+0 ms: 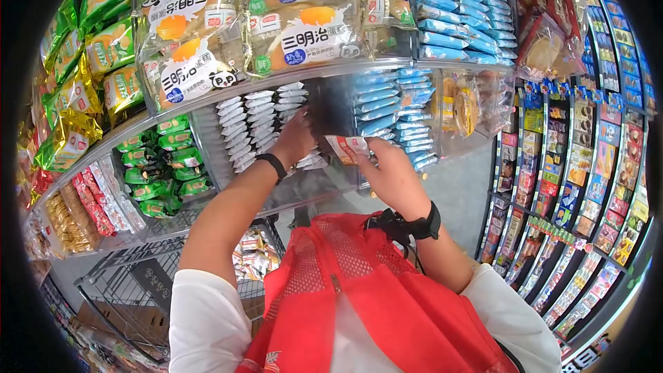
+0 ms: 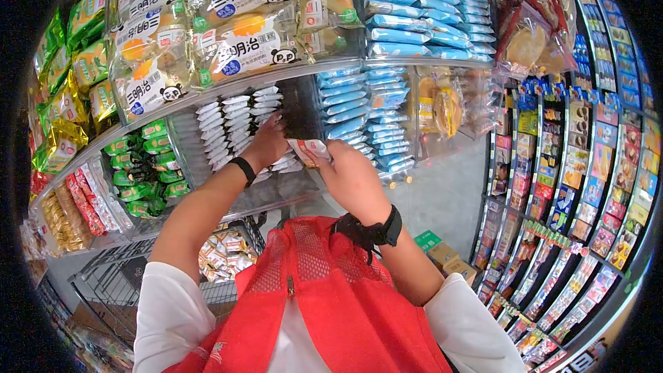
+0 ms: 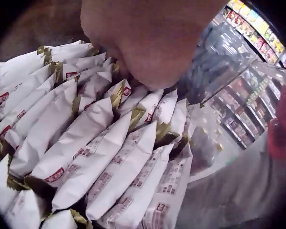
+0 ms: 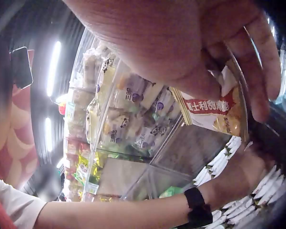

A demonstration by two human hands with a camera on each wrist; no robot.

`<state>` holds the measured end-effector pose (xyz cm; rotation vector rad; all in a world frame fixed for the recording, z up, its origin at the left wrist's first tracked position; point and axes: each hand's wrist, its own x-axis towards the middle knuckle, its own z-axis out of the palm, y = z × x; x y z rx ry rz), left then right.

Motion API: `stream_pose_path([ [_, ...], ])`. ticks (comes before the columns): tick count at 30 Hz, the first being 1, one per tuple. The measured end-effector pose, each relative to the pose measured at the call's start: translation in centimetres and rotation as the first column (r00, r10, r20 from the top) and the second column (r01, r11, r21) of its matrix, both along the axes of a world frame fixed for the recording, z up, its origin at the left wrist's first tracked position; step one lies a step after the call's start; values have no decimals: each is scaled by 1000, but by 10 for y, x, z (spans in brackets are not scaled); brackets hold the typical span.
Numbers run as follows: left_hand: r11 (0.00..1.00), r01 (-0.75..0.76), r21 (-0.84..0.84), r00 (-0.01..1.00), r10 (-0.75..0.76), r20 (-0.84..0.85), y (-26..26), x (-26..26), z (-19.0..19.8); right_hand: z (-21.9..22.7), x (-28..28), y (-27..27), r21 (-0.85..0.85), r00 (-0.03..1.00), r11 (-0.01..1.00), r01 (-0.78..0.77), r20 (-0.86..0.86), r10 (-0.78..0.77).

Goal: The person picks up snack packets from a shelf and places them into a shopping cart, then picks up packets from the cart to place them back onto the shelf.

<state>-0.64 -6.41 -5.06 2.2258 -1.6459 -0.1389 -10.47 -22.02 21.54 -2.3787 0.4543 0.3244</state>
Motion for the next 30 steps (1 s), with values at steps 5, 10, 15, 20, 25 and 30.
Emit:
stream_pose_path([
  [5,977,83,196,996,-88,17,2,-16,26,-3,-2,-8,66,994,992,103,23,-105],
  [10,926,152,346,977,-87,-197,4,-8,66,-1,6,-14,-94,993,990,108,51,-103],
  [15,964,-250,-95,804,153,-574,47,-5,95,18,32,-5,-269,990,961,-62,107,94],
  [20,833,-454,316,649,552,-524,133,-29,159,8,56,7,-323,969,931,-170,115,217],
  [25,825,-535,184,690,552,-468,157,-75,140,-47,53,23,-131,952,958,-255,141,273],
  [30,789,-522,325,652,615,-445,133,-67,139,-87,35,38,-12,951,958,-288,115,287],
])
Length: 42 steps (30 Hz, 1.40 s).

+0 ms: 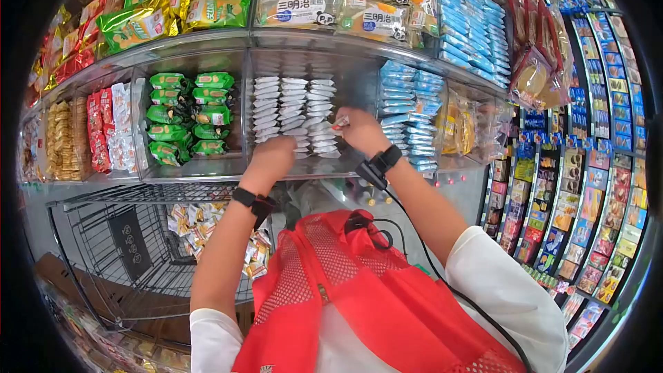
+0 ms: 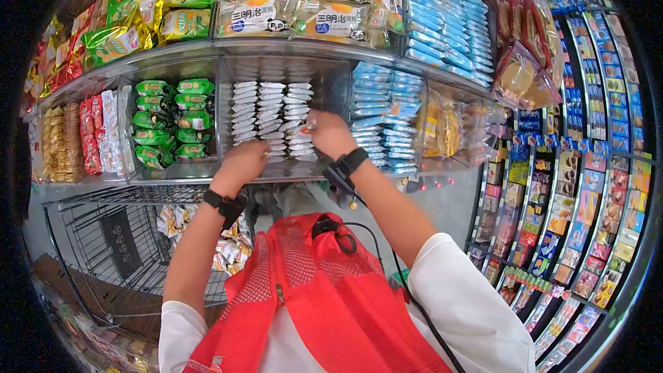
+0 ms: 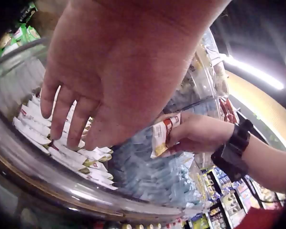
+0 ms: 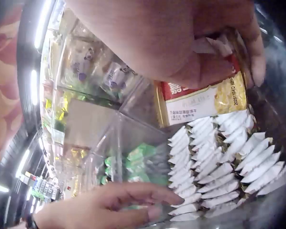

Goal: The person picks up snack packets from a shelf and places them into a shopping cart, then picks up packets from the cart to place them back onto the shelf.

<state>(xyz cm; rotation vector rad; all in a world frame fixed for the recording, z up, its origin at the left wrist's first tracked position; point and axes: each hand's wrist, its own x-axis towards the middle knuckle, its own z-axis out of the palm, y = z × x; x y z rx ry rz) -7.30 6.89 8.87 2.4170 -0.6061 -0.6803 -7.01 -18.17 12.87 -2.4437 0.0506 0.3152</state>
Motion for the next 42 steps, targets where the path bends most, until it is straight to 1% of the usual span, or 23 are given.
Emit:
stream_pose_path([
  [1,998,19,61,999,-17,-44,-8,9,1,2,-6,2,34,1000,999,9,9,-10],
  [2,996,10,93,1000,-7,-25,-19,20,-1,6,-15,-1,137,998,990,36,38,-42],
  [3,992,4,125,1000,-3,-9,-32,31,-8,25,-22,-2,217,991,968,128,-66,-116],
  [5,976,28,214,998,-39,49,-56,47,-40,51,-39,-7,294,969,924,244,-108,-222],
  [6,961,49,272,992,-78,95,-71,55,-66,63,-46,-11,288,958,915,283,-134,-254],
  [8,918,131,374,973,-192,130,-92,64,-68,78,-57,-20,274,928,890,364,-188,-321],
  [11,928,188,321,937,-268,226,-106,65,-89,69,-59,-15,138,969,959,248,-37,-246],
  [12,918,208,337,922,-299,247,-108,64,-94,53,-55,-11,167,981,967,192,-55,-186],
  [14,902,272,336,923,-343,173,-110,71,-93,3,-43,7,71,991,992,108,72,-113],
  [16,919,275,282,935,-325,145,-105,80,-102,-57,-25,6,51,987,987,-154,-44,156],
  [18,939,257,228,950,-289,120,-99,90,-98,-110,-7,5,-8,974,999,-37,-222,34],
  [19,948,246,201,957,-270,103,-96,93,-96,-117,-1,8,-44,950,999,15,-310,-27],
  [20,944,258,207,961,-273,47,-95,97,-94,-121,-1,8,-25,949,999,-32,-314,23],
  [22,955,220,200,971,-233,44,-94,100,-98,-109,-1,8,8,940,992,-123,-319,119],
  [25,958,234,169,971,-240,17,-97,105,-95,-106,-4,10,15,988,998,-53,-144,55],
  [28,967,239,83,970,-241,14,-101,103,-93,-114,-3,7,199,913,965,-173,-334,233],
  [30,981,188,-37,982,-188,11,-111,104,-97,-122,0,9,207,920,953,-223,-277,276],
  [32,956,287,62,953,-292,87,-119,104,-103,-128,-3,8,214,912,946,-245,-281,300],
  [33,937,331,114,931,-344,121,-122,104,-103,-125,-2,7,218,902,946,-241,-309,301],
  [34,928,343,145,930,-357,87,-124,104,-101,-121,0,5,218,894,947,-236,-334,299],
  [36,912,358,200,928,-371,28,-127,109,-96,-105,-1,-2,242,907,963,-116,-369,202],
  [39,837,460,296,873,-487,21,-135,107,-96,-56,0,-11,267,934,963,38,-353,61],
  [42,870,485,92,808,-486,334,-137,99,-69,1,3,-18,391,938,901,190,-342,-49],
])
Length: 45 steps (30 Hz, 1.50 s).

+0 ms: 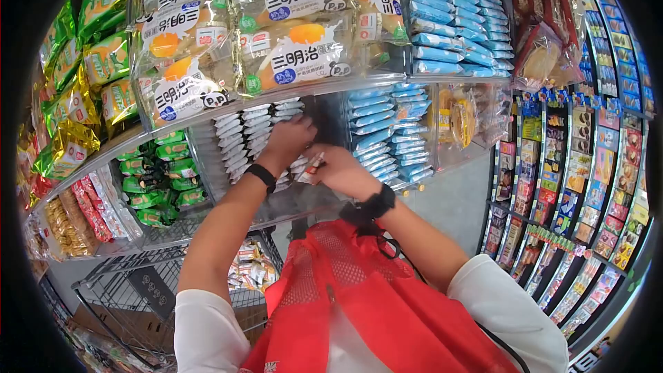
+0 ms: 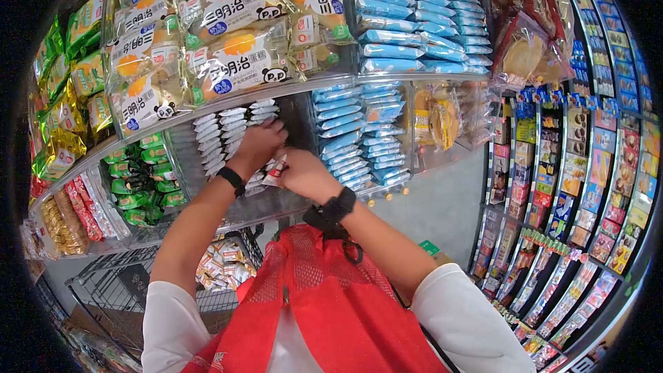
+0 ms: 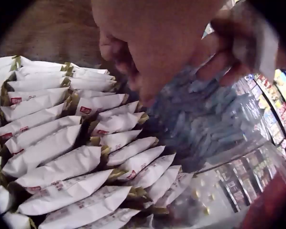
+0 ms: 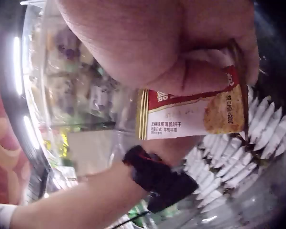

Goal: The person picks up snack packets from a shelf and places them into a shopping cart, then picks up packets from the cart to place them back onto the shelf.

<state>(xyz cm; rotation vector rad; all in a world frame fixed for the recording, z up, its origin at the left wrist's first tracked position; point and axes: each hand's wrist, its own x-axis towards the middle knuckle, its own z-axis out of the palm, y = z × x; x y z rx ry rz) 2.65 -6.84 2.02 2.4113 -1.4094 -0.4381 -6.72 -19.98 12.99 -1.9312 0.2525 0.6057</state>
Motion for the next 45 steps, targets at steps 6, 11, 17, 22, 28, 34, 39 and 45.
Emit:
stream_pose_path([
  [6,973,187,-134,958,-151,242,-5,-4,-73,30,-11,-7,205,983,962,182,-36,-178],
  [11,975,196,107,962,-212,171,-3,-8,-41,46,-1,-8,-320,995,947,-27,82,56],
  [17,990,122,70,991,-125,40,10,-8,-12,66,19,-5,-699,945,715,6,238,225],
  [22,987,-7,158,992,-13,127,-17,20,-84,52,47,-2,-789,789,602,123,446,424],
  [28,998,3,67,980,-16,200,18,10,-62,24,87,14,-894,815,428,-130,150,560],
  [34,935,-198,-294,961,127,-244,95,-31,63,-65,112,15,-946,805,196,-257,-98,585],
  [39,741,-506,-441,860,393,-326,215,-149,148,-140,121,21,-928,749,4,-373,-299,591],
  [45,284,-953,-107,296,794,-532,293,-332,146,-174,134,13,-906,625,-88,-415,-353,696],
])
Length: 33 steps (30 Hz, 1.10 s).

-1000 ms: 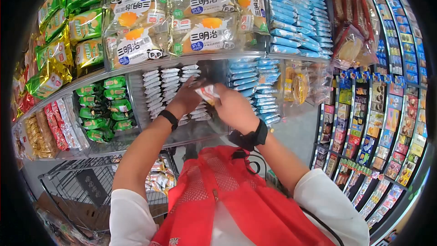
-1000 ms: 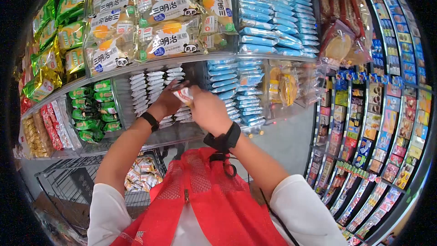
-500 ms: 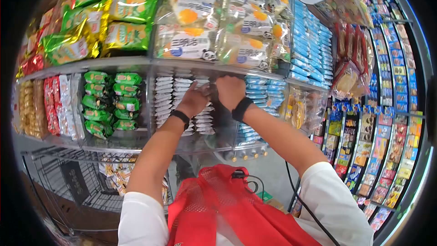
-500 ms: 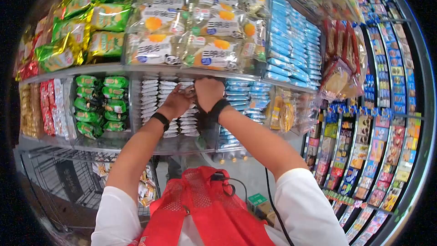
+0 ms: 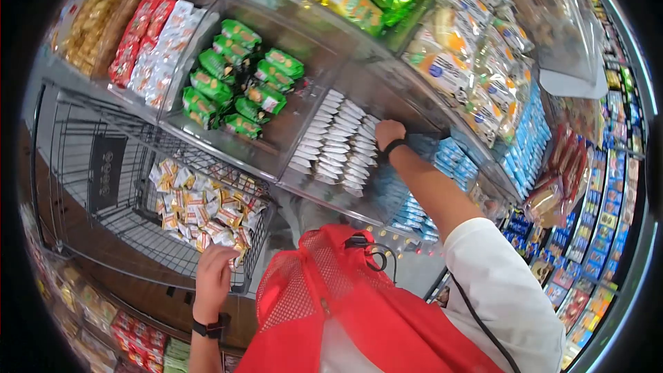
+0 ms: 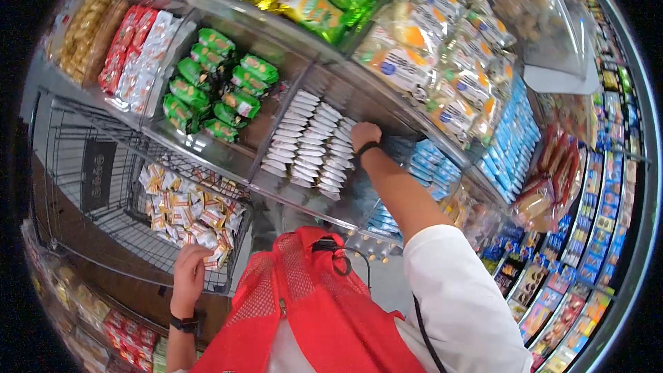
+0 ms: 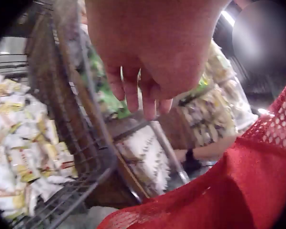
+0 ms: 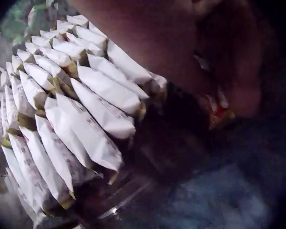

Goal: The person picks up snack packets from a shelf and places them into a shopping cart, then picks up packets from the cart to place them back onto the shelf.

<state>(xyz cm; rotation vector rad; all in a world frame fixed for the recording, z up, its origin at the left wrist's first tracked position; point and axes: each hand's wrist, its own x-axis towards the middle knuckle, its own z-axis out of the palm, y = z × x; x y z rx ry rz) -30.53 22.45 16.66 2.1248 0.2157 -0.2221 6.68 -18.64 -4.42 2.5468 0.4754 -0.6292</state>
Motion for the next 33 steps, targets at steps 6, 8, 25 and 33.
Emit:
stream_pose_path([
  [6,913,-359,192,908,390,-155,-6,-130,-68,-19,7,-6,-141,962,953,-269,-86,259],
  [8,889,-407,210,878,444,-177,-12,-155,-78,-9,18,4,-211,953,933,-291,-155,262],
  [25,390,164,-906,910,295,292,20,-111,321,281,-131,170,564,784,662,493,-618,-57],
  [33,458,207,-864,869,320,378,-5,-148,347,278,-170,189,632,774,627,456,-630,71],
])
